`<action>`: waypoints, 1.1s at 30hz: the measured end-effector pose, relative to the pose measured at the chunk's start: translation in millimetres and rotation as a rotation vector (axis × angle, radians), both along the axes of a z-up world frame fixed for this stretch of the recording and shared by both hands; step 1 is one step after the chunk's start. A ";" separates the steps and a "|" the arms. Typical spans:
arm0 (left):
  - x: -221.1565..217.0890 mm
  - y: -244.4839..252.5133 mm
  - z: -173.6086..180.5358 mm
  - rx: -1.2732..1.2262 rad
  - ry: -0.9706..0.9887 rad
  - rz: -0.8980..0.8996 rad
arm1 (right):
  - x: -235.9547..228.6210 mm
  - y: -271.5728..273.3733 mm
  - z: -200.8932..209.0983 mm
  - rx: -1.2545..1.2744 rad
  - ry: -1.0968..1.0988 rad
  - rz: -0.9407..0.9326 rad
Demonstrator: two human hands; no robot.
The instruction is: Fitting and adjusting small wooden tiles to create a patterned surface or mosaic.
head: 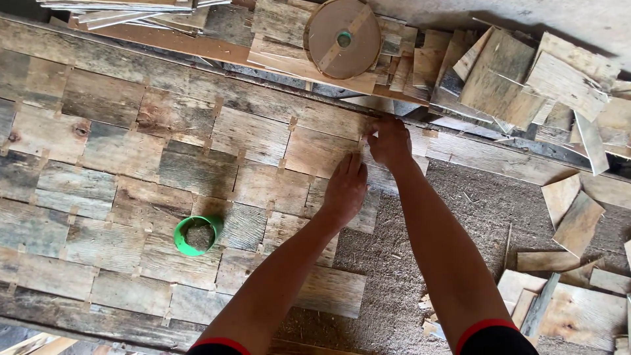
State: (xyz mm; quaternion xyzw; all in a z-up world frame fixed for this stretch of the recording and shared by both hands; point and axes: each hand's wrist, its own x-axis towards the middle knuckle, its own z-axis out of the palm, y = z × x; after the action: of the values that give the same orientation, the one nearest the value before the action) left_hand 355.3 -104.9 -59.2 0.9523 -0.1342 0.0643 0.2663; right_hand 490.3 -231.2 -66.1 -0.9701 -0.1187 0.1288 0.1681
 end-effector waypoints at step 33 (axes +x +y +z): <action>8.4 -4.3 -2.8 0.318 0.009 -0.006 | -0.6 0.6 3.4 0.044 -0.151 -0.035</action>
State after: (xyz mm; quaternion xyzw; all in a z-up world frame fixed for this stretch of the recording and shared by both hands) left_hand 363.7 -109.2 -62.0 0.9824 -0.1442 0.0370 0.1128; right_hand 489.7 -230.6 -62.7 -0.9750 -0.1169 0.0498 0.1821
